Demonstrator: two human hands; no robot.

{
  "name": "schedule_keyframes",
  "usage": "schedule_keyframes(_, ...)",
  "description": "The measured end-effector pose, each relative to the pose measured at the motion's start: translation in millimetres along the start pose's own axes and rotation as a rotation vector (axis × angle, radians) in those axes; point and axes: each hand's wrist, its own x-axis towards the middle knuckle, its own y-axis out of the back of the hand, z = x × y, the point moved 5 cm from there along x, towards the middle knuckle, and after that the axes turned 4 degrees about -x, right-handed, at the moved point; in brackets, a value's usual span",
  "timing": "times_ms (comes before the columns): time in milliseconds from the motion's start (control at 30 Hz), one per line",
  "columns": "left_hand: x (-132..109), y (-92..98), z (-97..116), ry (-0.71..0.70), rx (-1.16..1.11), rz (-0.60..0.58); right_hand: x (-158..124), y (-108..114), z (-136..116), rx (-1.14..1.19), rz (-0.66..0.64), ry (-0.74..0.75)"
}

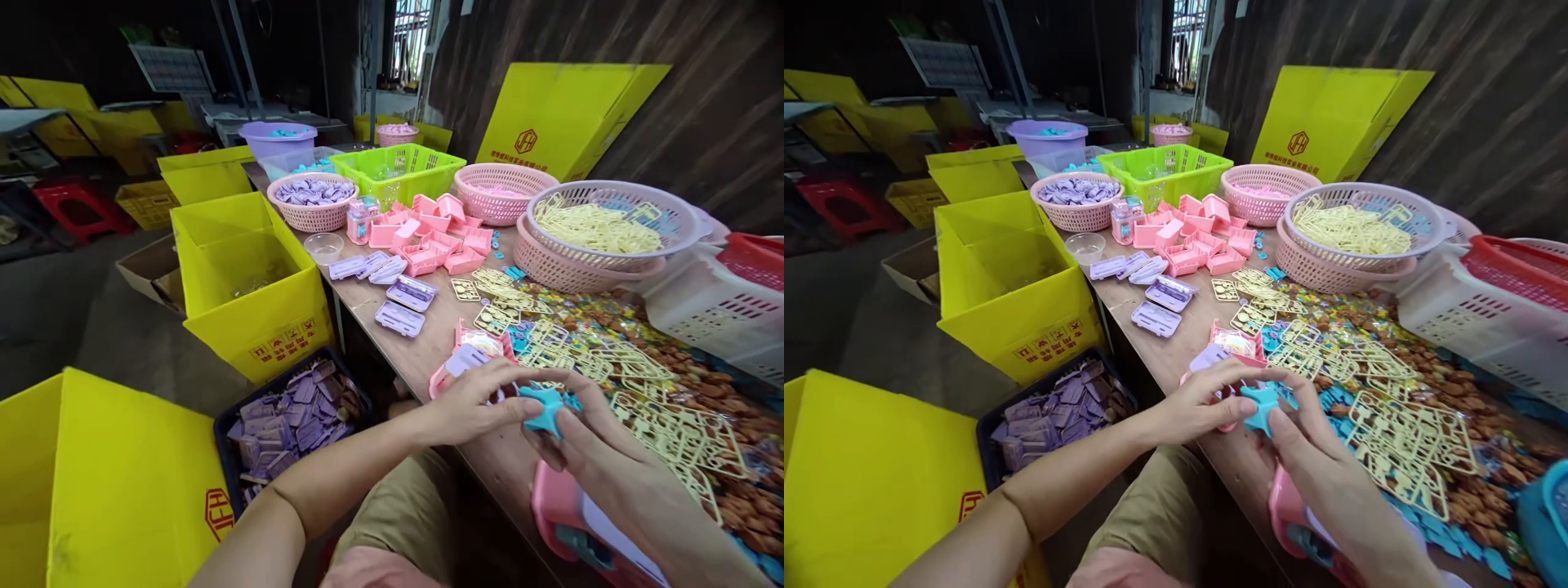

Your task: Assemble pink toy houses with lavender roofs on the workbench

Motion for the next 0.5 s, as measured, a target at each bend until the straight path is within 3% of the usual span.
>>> schedule_keyframes(67,0.3,-3.2,2.1,0.070,-0.138,0.027,-2.7,-17.2,7.1,0.170,-0.120,-0.072)
schedule_keyframes(133,0.9,1.3,-1.3,0.113,-0.177,0.079,-2.0,-23.2,15.2,0.207,-0.107,-0.089)
schedule_keyframes(200,1.9,8.1,-5.7,0.116,-0.120,0.124,-0.6,-21.0,16.1,0.050,0.014,0.006)
schedule_keyframes(367,5.8,9.6,-14.0,0.165,-0.001,0.180,-8.2,-29.4,-6.1,-0.595,0.233,0.478)
schedule_keyframes(500,10.9,14.1,-10.5,0.139,0.058,0.092,-10.5,-30.6,-3.2,-0.770,0.313,0.543)
